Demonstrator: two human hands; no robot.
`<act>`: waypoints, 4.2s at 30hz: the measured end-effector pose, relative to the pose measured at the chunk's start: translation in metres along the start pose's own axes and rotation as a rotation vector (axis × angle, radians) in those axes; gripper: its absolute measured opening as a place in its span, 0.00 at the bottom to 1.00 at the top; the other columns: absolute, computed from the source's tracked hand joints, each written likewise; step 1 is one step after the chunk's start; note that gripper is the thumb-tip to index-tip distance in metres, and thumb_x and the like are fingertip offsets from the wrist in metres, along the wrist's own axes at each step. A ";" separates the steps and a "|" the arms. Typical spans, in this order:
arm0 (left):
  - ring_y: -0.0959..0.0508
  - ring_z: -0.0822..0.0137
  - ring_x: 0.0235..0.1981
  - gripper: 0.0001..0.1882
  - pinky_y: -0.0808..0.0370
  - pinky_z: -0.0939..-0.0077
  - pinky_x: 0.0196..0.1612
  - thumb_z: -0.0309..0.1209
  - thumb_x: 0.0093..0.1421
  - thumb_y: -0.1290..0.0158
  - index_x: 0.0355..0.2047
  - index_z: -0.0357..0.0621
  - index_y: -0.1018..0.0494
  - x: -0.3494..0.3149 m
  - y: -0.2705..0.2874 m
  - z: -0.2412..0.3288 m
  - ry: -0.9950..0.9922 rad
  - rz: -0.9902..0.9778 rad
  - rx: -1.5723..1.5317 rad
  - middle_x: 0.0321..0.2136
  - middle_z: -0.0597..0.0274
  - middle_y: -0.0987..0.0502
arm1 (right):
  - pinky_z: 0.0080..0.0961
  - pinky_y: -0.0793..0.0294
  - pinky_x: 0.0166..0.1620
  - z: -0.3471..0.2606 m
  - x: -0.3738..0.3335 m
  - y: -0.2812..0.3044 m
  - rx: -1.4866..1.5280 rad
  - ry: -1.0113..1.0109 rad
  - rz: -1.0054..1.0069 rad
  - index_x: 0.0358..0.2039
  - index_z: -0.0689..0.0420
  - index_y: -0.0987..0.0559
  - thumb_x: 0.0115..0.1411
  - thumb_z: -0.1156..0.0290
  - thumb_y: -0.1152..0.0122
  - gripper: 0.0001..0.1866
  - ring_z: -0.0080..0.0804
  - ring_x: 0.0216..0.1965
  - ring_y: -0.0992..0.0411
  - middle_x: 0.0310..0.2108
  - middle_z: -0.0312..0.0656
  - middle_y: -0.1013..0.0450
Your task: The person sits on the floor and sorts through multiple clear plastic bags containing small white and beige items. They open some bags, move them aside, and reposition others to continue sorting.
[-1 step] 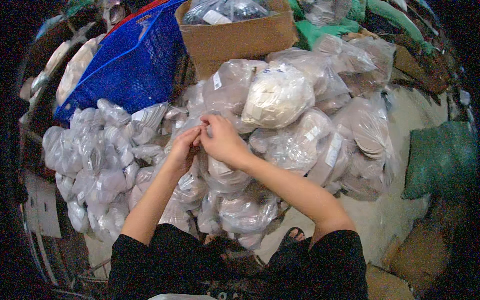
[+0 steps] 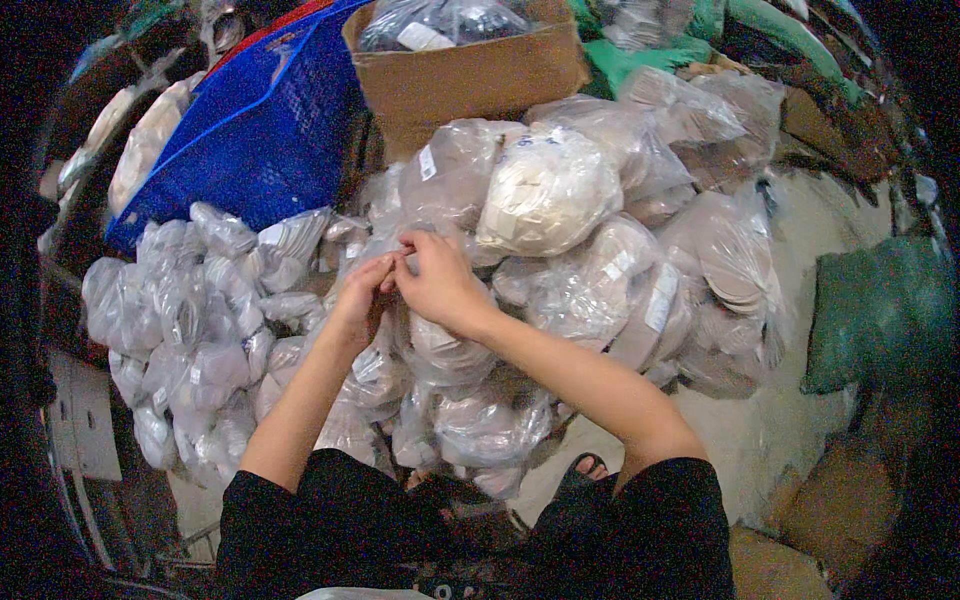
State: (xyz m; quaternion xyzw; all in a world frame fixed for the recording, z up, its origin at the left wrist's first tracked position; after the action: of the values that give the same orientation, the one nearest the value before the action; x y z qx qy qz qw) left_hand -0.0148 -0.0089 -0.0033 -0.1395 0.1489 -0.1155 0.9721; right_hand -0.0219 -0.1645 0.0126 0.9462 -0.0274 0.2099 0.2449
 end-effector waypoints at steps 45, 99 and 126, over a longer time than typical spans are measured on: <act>0.25 0.71 0.46 0.16 0.34 0.70 0.57 0.36 0.73 0.54 0.49 0.35 0.27 0.008 0.000 -0.009 -0.460 0.329 0.437 0.41 0.60 0.19 | 0.50 0.36 0.50 0.022 -0.012 -0.010 0.132 -0.382 0.097 0.37 0.50 0.17 0.57 0.59 0.39 0.11 0.38 0.38 0.19 0.32 0.36 0.17; 0.21 0.43 0.37 0.15 0.26 0.50 0.38 0.32 0.56 0.43 0.45 0.46 0.23 0.025 0.008 -0.016 -0.757 0.042 0.997 0.35 0.48 0.19 | 0.27 0.32 0.51 0.070 0.008 -0.011 0.431 -0.145 -0.377 0.44 0.63 0.24 0.73 0.64 0.52 0.14 0.28 0.44 0.31 0.42 0.40 0.26; 0.22 0.45 0.37 0.08 0.26 0.53 0.42 0.30 0.55 0.41 0.35 0.44 0.23 0.041 0.014 -0.035 -0.869 0.086 0.831 0.32 0.50 0.20 | 0.53 0.35 0.48 -0.016 -0.003 0.004 -0.914 0.349 0.020 0.42 0.55 0.25 0.59 0.67 0.39 0.12 0.48 0.49 0.30 0.39 0.43 0.24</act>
State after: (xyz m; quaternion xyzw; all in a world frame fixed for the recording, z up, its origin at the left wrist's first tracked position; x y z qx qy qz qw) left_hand 0.0149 -0.0152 -0.0499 0.2239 -0.3141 -0.0571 0.9209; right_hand -0.0314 -0.1607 0.0256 0.6922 -0.0842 0.3343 0.6340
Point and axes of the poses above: each hand's wrist, its own x-axis towards the middle knuckle, its own y-axis out of the back of the hand, z = x × y, the point moved 2 cm from there along x, towards the middle knuckle
